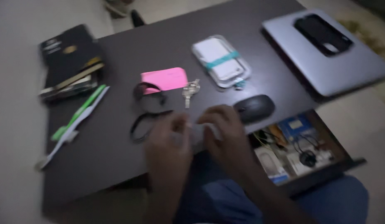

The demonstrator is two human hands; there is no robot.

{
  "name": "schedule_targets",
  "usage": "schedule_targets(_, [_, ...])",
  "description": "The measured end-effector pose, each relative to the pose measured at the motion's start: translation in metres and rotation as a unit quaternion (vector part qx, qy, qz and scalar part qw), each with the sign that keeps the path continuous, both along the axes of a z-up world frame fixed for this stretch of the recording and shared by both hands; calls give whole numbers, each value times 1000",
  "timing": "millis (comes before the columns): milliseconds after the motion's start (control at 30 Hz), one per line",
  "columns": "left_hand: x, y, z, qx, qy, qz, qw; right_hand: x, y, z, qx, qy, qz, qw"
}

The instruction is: The person organizes a desk by placing various items into a drawer. They handle a yellow cable, a pink cloth, keys, a toothbrush, and a stack of books, moving them from the desk surface into the drawer. Finally, they open a laptop and place a phone case on the desk.

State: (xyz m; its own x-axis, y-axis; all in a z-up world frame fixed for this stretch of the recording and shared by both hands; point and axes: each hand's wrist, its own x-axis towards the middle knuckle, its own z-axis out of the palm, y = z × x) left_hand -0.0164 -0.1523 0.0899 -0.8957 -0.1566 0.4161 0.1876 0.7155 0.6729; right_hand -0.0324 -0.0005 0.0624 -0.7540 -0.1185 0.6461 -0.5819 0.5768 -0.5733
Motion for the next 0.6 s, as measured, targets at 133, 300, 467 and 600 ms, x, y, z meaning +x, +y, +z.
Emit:
schedule_targets(133, [-8, -62, -7, -242, 24, 165, 956, -20, -50, 17, 29, -87, 125, 988])
schedule_targets(300, [-6, -85, -17, -183, -28, 121, 975, -27, -81, 13, 71, -89, 166, 980])
schedule_targets(467, [-10, -76, -10, -4, -37, -5, 999, -27, -73, 1, -6, -47, 119, 992])
schedule_targets(600, [-21, -55, -7, 78, 5, -67, 995, -48, -51, -4, 39, -39, 81, 995])
